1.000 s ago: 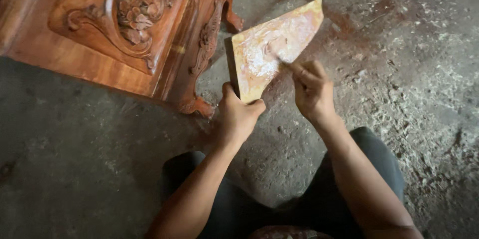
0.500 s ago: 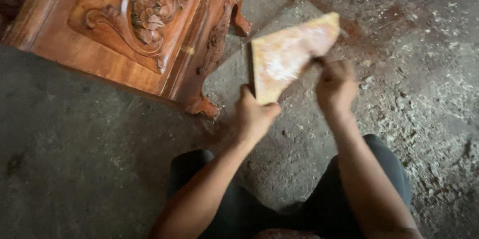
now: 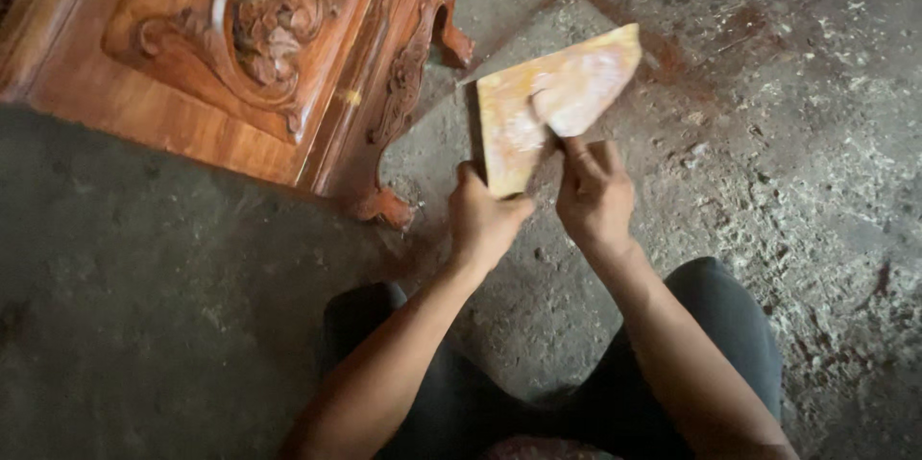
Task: The person carries cans of wood filler across the workshop, then sits on the floor and uses a small spatula to apply filler to damaged spots on a carved wooden furniture piece, working across the back panel, edges, and legs.
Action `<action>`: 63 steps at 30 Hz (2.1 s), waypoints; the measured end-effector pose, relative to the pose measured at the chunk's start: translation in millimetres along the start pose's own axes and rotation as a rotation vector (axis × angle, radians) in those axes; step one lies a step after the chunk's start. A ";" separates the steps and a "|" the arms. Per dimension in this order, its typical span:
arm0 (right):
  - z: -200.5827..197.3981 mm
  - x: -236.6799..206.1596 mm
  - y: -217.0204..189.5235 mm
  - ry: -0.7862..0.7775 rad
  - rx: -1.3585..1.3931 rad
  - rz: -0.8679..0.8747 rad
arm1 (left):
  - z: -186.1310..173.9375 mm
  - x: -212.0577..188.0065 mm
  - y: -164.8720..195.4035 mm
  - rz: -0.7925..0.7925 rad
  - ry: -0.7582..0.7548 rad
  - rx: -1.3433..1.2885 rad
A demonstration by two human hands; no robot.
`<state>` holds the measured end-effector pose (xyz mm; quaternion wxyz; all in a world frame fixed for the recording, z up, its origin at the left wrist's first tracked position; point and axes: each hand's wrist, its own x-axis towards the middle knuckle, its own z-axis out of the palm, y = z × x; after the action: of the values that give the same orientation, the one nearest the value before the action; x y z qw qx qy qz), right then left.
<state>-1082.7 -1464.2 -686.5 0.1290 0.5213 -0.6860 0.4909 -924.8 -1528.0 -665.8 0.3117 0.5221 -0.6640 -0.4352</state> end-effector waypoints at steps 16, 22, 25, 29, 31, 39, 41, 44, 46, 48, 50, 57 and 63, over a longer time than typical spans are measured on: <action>4.3 -4.2 21.1 -0.015 -0.082 0.108 | -9.2 2.8 3.0 0.022 -0.068 0.002; -0.4 3.3 23.3 -0.140 -0.081 0.068 | -10.4 2.1 3.7 0.027 -0.028 0.001; 1.1 9.6 27.6 -0.027 -0.138 0.113 | -6.3 -1.9 3.8 0.015 -0.054 0.079; 16.0 -3.0 6.5 -0.037 -0.001 -0.003 | -4.6 1.9 0.2 -0.005 -0.010 0.112; 13.8 -2.6 0.1 -0.086 0.049 -0.018 | -8.0 6.8 -1.8 -0.001 0.007 0.097; -2.5 23.7 17.6 -0.017 -0.114 -0.005 | -3.9 1.8 3.8 0.046 -0.026 0.050; 8.4 9.4 8.7 -0.042 -0.002 -0.099 | -5.6 3.6 3.7 0.005 -0.012 0.078; 5.7 8.4 13.6 -0.064 -0.052 -0.055 | -10.4 10.1 1.8 -0.010 0.009 0.038; -3.1 18.3 23.7 -0.039 -0.122 0.023 | -11.6 10.4 0.8 0.025 0.014 0.002; -8.7 25.7 29.7 0.014 -0.168 0.096 | -10.8 6.9 0.6 0.085 0.003 -0.027; -7.7 25.8 28.7 0.079 -0.126 0.058 | -9.0 2.3 1.5 0.062 -0.004 0.050; 1.7 14.9 15.0 -0.038 -0.071 -0.048 | -12.7 4.7 3.7 0.079 -0.020 0.039; 1.1 16.9 5.7 0.040 -0.097 -0.013 | -7.5 -0.2 0.4 0.078 -0.027 0.118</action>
<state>-1094.4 -1475.2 -678.5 0.1709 0.5089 -0.7030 0.4664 -918.4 -1529.7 -662.2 0.2881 0.5072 -0.7125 -0.3899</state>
